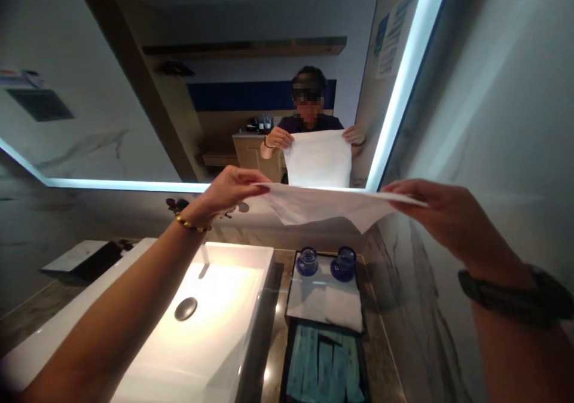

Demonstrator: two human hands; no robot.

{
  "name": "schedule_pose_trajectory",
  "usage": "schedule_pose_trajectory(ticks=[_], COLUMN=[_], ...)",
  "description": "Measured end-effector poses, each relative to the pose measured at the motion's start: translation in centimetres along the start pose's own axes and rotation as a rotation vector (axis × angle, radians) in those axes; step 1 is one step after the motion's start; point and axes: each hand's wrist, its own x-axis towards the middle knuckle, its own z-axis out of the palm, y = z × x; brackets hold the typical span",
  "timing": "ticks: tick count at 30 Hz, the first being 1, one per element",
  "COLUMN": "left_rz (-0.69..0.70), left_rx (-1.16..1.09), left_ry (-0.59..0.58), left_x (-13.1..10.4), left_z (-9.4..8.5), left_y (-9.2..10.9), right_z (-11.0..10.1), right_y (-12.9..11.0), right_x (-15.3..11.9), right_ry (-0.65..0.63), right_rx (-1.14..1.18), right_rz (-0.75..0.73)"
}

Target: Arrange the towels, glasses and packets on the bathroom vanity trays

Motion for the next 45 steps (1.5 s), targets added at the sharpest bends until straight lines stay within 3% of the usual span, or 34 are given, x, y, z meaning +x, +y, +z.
schedule_pose_trajectory(ticks=[3, 6, 8, 11, 13, 18, 21, 28, 35, 40, 45], left_rz=[-0.043, -0.221, -0.355, -0.484, -0.511, -0.571, -0.610, -0.718, -0.767, -0.697, -0.496], left_rx=[-0.017, -0.048, 0.046, 0.204, 0.227, 0.244, 0.277, 0.498, 0.695, 0.777, 0.820], left_ry=[-0.136, -0.248, -0.319, -0.414, -0.456, -0.486, -0.459, -0.404, -0.388, -0.393, -0.262], left_x=[-6.3, -12.4, -15.6, -18.3, -18.9, -18.1, -16.8, -13.5, -13.5, -13.0, -10.4], left_z=[3.3, 9.4, 14.1, 19.3, 20.8, 19.9, 19.4, 21.7, 22.8, 22.7, 23.5], left_y=[-3.9, -10.6, -15.0, -19.4, -20.6, -21.0, -21.7, -24.2, -24.7, -23.4, -21.7], right_z=[3.7, 9.6, 13.4, 17.3, 18.2, 17.4, 18.0, 22.7, 24.0, 24.1, 24.5], right_y=[4.1, 9.5, 13.0, 17.0, 18.5, 20.0, 20.7, 22.9, 23.3, 23.3, 24.3], right_x=[-8.0, -16.0, -20.5, -24.6, -25.6, -24.8, -23.4, -19.0, -17.7, -16.8, -13.9], right_ry=[-0.104, -0.267, -0.333, -0.331, -0.360, -0.383, -0.347, -0.267, -0.315, -0.377, -0.381], right_rx=[0.210, 0.313, 0.245, 0.145, 0.133, 0.112, 0.091, -0.063, -0.220, -0.290, -0.319], right_rz=[0.164, 0.320, 0.376, 0.419, 0.426, 0.404, 0.392, 0.436, 0.474, 0.502, 0.558])
